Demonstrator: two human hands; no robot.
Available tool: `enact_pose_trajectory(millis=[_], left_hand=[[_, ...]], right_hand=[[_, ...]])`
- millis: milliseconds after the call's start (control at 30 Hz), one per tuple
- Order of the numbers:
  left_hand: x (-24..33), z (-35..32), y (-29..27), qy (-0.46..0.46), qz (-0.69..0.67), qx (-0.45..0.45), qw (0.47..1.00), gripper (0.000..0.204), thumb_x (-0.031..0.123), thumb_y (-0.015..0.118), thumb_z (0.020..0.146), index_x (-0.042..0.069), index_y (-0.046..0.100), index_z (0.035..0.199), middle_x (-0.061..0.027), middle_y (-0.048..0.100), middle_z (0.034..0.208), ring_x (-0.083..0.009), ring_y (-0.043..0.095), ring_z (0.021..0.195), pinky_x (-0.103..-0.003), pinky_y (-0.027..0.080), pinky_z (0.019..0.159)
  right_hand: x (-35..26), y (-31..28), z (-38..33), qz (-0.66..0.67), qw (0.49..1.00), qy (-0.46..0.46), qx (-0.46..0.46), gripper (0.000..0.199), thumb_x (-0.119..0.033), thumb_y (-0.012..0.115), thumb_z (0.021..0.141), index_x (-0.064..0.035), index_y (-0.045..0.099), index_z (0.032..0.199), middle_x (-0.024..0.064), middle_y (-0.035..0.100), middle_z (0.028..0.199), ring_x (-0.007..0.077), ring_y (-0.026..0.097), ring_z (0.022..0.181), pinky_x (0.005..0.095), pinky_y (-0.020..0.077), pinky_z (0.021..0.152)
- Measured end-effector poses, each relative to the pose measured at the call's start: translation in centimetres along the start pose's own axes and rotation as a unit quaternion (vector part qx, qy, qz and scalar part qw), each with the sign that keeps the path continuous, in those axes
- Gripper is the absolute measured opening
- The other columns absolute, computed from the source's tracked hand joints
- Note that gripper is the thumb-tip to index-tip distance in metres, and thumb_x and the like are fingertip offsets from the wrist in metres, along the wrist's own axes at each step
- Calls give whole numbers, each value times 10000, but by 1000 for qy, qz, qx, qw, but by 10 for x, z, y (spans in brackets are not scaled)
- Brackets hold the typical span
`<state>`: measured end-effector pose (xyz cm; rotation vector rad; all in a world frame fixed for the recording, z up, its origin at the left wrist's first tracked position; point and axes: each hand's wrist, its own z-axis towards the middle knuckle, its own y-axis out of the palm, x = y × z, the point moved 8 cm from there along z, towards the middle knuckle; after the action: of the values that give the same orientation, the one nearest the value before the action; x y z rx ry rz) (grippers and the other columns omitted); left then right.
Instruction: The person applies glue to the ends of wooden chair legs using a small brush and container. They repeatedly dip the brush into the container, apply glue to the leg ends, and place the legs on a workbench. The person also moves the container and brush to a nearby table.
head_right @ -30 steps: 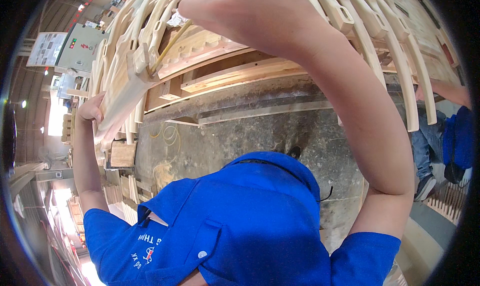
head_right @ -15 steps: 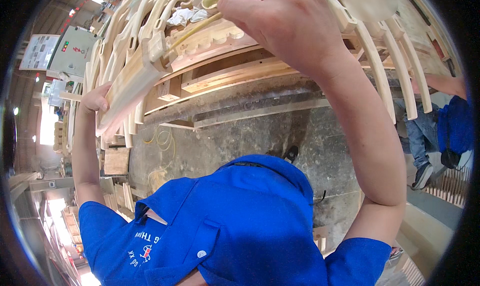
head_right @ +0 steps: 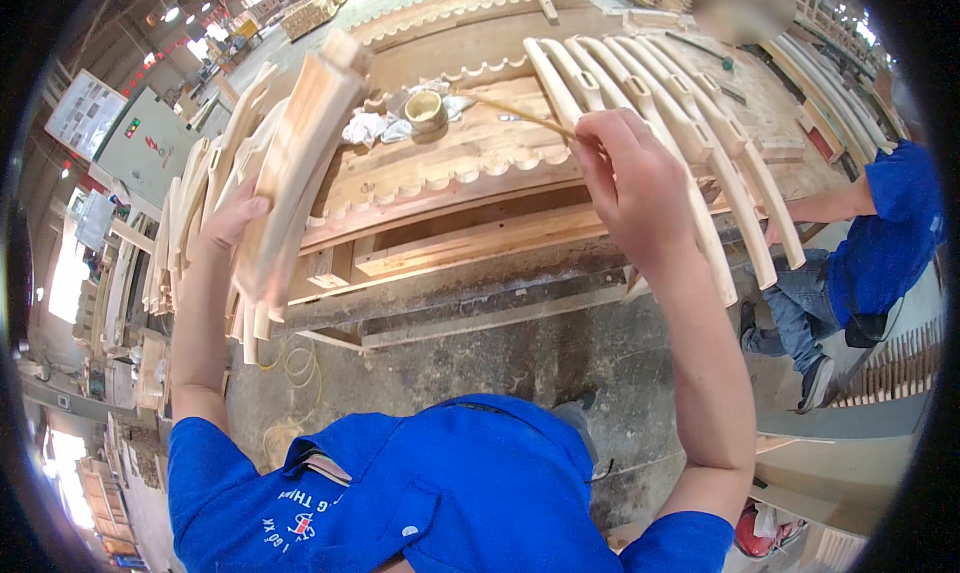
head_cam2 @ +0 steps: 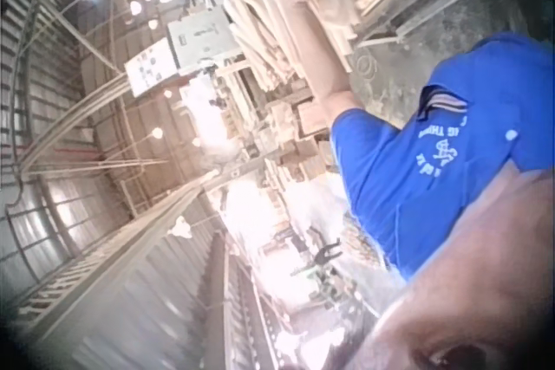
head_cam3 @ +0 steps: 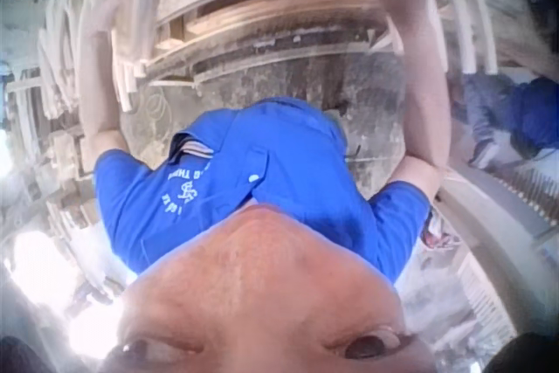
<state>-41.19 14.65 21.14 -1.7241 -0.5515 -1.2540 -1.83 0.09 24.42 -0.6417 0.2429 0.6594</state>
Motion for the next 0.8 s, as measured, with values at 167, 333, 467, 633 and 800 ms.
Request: enact_pose_trajectory(millis=[167, 333, 467, 633, 800], left_hand=[[38, 66, 69, 105, -244, 66, 962, 695, 442, 653, 838, 53, 397, 1354, -64, 593, 1132, -158, 559, 1045, -316, 451, 903], [113, 133, 196, 56, -406, -10, 912, 589, 540, 534, 883, 68, 477, 1231, -100, 604, 1050, -209, 613, 945, -365, 521, 807], [168, 177, 302, 94, -457, -145, 872, 676, 603, 445, 891, 45, 447, 1273, -168, 585, 1114, -303, 636, 940, -446, 540, 824], [218, 245, 400, 120, -450, -102, 879, 648, 536, 553, 871, 50, 429, 1280, -120, 549, 1154, -272, 578, 1019, -449, 499, 872], [226, 291, 439, 48, -389, 13, 920, 461, 416, 527, 922, 88, 508, 1244, -15, 502, 1086, -154, 471, 971, -342, 403, 876]], right_hand=[[39, 24, 12, 278, 941, 194, -4, 267, -282, 614, 890, -20, 570, 912, -4, 505, 680, 84, 450, 634, 240, 385, 569], [64, 19, 30, 254, 941, 216, -65, 547, -524, 723, 745, -13, 550, 838, 73, 568, 732, 148, 546, 681, 289, 443, 590], [100, -12, 26, 219, 944, 205, -140, 672, -360, 760, 757, 38, 424, 1182, 134, 602, 984, 159, 577, 844, 266, 473, 711], [188, -104, 13, 321, 898, 294, -68, 828, -275, 768, 716, -9, 352, 1380, 176, 586, 1077, 221, 597, 951, 319, 477, 832], [304, -190, -9, 360, 851, 381, -33, 667, -233, 725, 760, -22, 445, 1327, 103, 609, 1082, 145, 607, 922, 276, 497, 766]])
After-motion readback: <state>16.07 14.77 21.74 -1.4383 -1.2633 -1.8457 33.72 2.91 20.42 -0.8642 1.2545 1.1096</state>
